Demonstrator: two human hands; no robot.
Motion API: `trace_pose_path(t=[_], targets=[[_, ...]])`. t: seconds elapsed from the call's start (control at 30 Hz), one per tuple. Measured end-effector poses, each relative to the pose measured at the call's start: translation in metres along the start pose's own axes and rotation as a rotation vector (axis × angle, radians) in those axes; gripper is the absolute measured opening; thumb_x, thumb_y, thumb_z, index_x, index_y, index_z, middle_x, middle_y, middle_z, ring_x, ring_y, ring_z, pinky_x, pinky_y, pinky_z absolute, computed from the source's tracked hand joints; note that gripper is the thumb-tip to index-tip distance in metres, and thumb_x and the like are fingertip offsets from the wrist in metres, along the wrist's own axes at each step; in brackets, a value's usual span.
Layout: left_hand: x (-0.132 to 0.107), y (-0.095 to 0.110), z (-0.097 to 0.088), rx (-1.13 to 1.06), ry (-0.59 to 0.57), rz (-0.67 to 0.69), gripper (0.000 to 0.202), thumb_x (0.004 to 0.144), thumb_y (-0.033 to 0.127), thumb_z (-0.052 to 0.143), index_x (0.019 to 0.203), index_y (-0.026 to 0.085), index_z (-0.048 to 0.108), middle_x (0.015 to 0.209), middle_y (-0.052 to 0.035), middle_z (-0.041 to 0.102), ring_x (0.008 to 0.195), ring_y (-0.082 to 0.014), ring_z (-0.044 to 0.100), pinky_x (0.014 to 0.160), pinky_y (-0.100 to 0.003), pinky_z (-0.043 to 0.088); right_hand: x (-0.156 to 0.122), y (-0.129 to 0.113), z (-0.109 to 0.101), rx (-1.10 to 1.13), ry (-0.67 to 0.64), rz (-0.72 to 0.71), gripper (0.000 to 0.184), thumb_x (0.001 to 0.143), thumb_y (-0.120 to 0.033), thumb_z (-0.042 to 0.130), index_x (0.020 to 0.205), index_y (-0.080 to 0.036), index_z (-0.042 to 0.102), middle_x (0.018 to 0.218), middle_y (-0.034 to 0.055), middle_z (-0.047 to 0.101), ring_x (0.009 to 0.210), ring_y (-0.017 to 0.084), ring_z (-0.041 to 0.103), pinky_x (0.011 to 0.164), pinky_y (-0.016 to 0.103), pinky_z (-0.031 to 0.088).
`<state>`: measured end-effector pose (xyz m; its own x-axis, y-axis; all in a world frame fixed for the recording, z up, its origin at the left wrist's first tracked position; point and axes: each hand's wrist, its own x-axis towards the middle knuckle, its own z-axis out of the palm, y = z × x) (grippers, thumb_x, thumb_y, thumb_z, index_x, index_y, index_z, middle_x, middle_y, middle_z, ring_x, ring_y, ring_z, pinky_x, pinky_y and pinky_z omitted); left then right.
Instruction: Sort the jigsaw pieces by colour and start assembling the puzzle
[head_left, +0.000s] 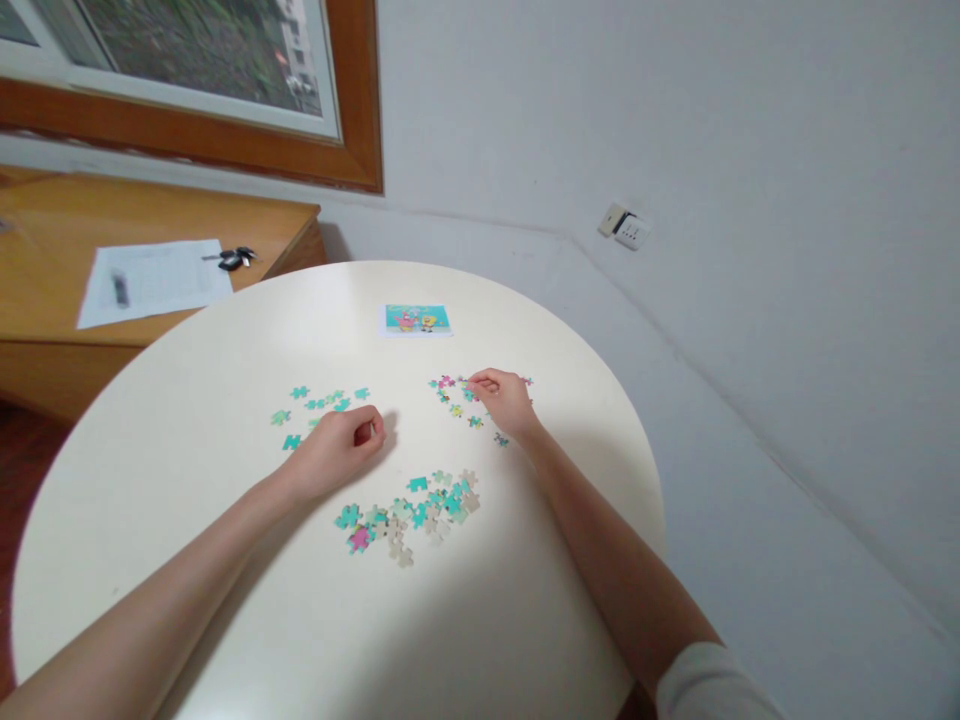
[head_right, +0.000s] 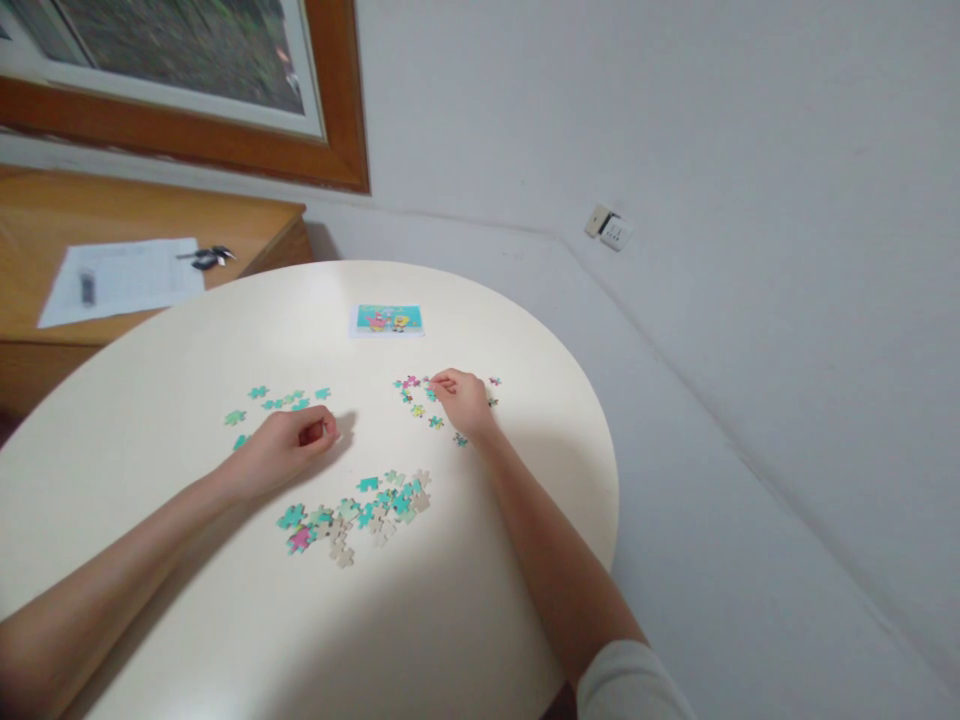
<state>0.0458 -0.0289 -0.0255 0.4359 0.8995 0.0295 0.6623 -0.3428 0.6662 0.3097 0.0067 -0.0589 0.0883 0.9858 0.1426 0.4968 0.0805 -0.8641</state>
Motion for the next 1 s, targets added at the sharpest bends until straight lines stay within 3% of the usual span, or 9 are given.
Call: trace_pose_path(t=[0.27,0.7,0.9,1.0], targets=[[0.000,0.003,-0.002,0.019,-0.012,0.003,0.023,0.078,0.037,0.043,0.067,0.019,0.052,0.050,0.0037,0.045,0.048,-0.0100,0.038,0.051,-0.023,0.029,0.002,-0.003,0.014,-0.121,-0.021,0.000,0.010,0.076,-0.020,0.059,0.078,-0.018,0.068,0.079,0.0042,0.073,0.075,0.016,0.066,0.076,0.029,0.051],[-0.001,0.002,0.000,0.004,-0.019,0.016,0.024,0.078,0.038,0.043,0.068,0.019,0.053,0.049,0.0041,0.044,0.048,-0.0100,0.038,0.049,-0.022,0.029,0.000,-0.005,0.010,-0.376,0.046,-0.104,0.012,0.074,-0.024,0.065,0.085,-0.020,0.068,0.079,0.0007,0.069,0.075,0.015,0.060,0.076,0.028,0.044],[0.000,-0.003,0.000,0.020,0.008,0.020,0.024,0.079,0.038,0.044,0.067,0.019,0.051,0.050,0.0041,0.044,0.048,-0.0094,0.038,0.050,-0.023,0.029,-0.003,-0.005,-0.005,-0.475,0.145,-0.178,0.021,0.082,-0.021,0.049,0.086,-0.020,0.069,0.083,0.0035,0.069,0.077,0.017,0.058,0.079,0.031,0.041],[0.001,-0.004,-0.001,0.022,0.015,0.030,0.025,0.079,0.039,0.043,0.067,0.019,0.052,0.050,0.0042,0.045,0.048,-0.0095,0.038,0.050,-0.023,0.029,-0.006,-0.001,-0.015,-0.545,0.109,-0.175,0.022,0.079,-0.017,0.050,0.085,-0.020,0.071,0.086,0.0050,0.069,0.082,0.018,0.057,0.082,0.033,0.040]])
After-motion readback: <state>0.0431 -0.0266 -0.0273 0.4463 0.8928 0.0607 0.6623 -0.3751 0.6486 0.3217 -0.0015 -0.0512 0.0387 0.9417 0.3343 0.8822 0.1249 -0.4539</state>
